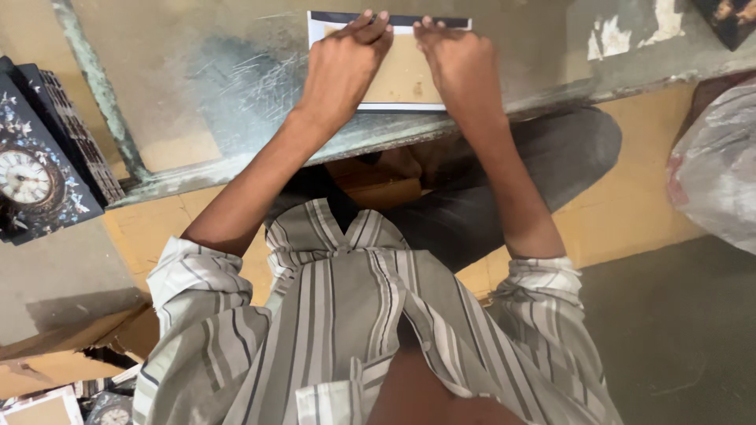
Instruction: The person sits on the floor and assembles small photo frames by placing a backing card into a frame and pressing the edges to secure it. They handle multiple frames one by one, stacking the finished ones on the table.
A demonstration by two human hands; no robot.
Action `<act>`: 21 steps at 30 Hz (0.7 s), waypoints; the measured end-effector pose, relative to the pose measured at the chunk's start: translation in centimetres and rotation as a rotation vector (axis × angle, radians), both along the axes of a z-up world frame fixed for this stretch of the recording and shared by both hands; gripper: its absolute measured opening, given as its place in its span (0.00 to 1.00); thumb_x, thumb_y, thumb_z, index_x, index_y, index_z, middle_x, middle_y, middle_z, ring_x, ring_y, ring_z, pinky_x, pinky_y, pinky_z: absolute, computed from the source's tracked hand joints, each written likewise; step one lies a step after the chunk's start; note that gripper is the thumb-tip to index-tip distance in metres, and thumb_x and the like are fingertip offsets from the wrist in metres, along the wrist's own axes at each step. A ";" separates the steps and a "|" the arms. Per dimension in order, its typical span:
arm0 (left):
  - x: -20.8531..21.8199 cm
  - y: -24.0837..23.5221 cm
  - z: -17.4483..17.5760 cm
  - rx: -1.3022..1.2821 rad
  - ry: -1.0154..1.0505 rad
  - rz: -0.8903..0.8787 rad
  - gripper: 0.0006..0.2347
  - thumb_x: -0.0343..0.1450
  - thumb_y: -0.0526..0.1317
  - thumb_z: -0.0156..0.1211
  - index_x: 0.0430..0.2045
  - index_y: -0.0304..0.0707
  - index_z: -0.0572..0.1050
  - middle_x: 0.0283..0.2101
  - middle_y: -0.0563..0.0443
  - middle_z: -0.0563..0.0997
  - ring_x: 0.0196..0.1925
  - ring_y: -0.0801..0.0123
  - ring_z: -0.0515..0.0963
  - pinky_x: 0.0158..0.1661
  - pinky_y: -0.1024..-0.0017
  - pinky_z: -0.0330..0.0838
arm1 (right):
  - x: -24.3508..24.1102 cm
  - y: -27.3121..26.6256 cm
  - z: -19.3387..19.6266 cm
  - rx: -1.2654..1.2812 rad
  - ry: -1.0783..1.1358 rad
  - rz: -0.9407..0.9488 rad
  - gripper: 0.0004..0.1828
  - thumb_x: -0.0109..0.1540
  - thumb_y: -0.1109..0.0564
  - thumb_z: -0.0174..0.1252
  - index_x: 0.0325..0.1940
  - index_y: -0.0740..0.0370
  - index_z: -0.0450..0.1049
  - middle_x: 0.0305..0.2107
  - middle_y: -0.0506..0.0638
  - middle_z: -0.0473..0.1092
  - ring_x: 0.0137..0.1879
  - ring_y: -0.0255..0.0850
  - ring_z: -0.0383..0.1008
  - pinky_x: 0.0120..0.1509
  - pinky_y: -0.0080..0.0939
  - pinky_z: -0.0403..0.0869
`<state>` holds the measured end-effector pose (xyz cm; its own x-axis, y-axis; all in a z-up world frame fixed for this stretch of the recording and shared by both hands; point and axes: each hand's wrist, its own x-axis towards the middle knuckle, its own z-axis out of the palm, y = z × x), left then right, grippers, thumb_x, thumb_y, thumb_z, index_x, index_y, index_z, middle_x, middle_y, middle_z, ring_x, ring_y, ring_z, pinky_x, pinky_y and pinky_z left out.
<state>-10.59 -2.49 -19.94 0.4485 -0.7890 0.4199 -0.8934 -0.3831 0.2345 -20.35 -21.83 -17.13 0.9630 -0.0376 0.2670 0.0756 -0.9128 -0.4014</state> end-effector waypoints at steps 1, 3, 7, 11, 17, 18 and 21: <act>-0.1 -0.1 0.0 -0.017 -0.013 0.006 0.11 0.70 0.32 0.60 0.45 0.35 0.79 0.55 0.46 0.82 0.56 0.57 0.83 0.43 0.66 0.79 | -0.2 0.1 0.4 -0.024 0.023 -0.007 0.09 0.68 0.59 0.62 0.50 0.62 0.82 0.45 0.57 0.78 0.49 0.49 0.81 0.53 0.47 0.78; -0.2 0.2 0.2 0.003 0.041 0.012 0.11 0.67 0.31 0.60 0.43 0.33 0.80 0.52 0.45 0.83 0.47 0.55 0.84 0.39 0.64 0.79 | -0.4 0.6 1.2 -0.068 0.057 -0.012 0.08 0.67 0.57 0.63 0.47 0.62 0.83 0.41 0.57 0.79 0.44 0.51 0.81 0.47 0.49 0.78; -0.7 0.3 0.4 0.069 0.033 0.043 0.06 0.69 0.31 0.61 0.37 0.35 0.79 0.47 0.44 0.84 0.37 0.54 0.84 0.36 0.63 0.79 | -0.7 2.2 1.0 -0.072 0.300 -0.100 0.19 0.69 0.49 0.59 0.59 0.62 0.76 0.54 0.55 0.75 0.62 0.50 0.73 0.68 0.49 0.68; -0.1 1.6 1.0 0.041 -0.045 0.052 0.09 0.64 0.31 0.61 0.36 0.34 0.80 0.37 0.44 0.84 0.33 0.52 0.84 0.31 0.62 0.78 | -2.2 4.4 -1.9 -0.334 0.108 0.025 0.41 0.72 0.39 0.53 0.78 0.73 0.58 0.73 0.62 0.58 0.79 0.49 0.54 0.83 0.59 0.39; 3.9 11.0 4.1 -0.008 0.089 0.239 0.13 0.67 0.31 0.59 0.43 0.41 0.85 0.36 0.40 0.82 0.36 0.46 0.82 0.40 0.55 0.78 | -6.2 2.0 -0.7 -0.443 0.450 -0.346 0.61 0.70 0.18 0.38 0.78 0.82 0.52 0.76 0.70 0.48 0.83 0.59 0.37 0.79 0.70 0.24; 4.4 11.4 4.4 0.030 0.104 0.261 0.10 0.69 0.33 0.60 0.43 0.40 0.84 0.36 0.40 0.82 0.36 0.45 0.82 0.41 0.54 0.77 | -6.6 1.6 0.3 -0.466 0.543 -0.411 0.64 0.70 0.15 0.37 0.77 0.85 0.51 0.76 0.73 0.46 0.84 0.63 0.32 0.76 0.73 0.23; 4.6 10.3 4.0 0.011 0.132 0.244 0.10 0.71 0.36 0.63 0.45 0.37 0.81 0.40 0.37 0.82 0.40 0.39 0.82 0.45 0.53 0.75 | -5.8 1.4 2.4 -0.153 0.496 -0.537 0.58 0.64 0.17 0.36 0.72 0.75 0.52 0.80 0.68 0.33 0.84 0.63 0.24 0.75 0.83 0.22</act>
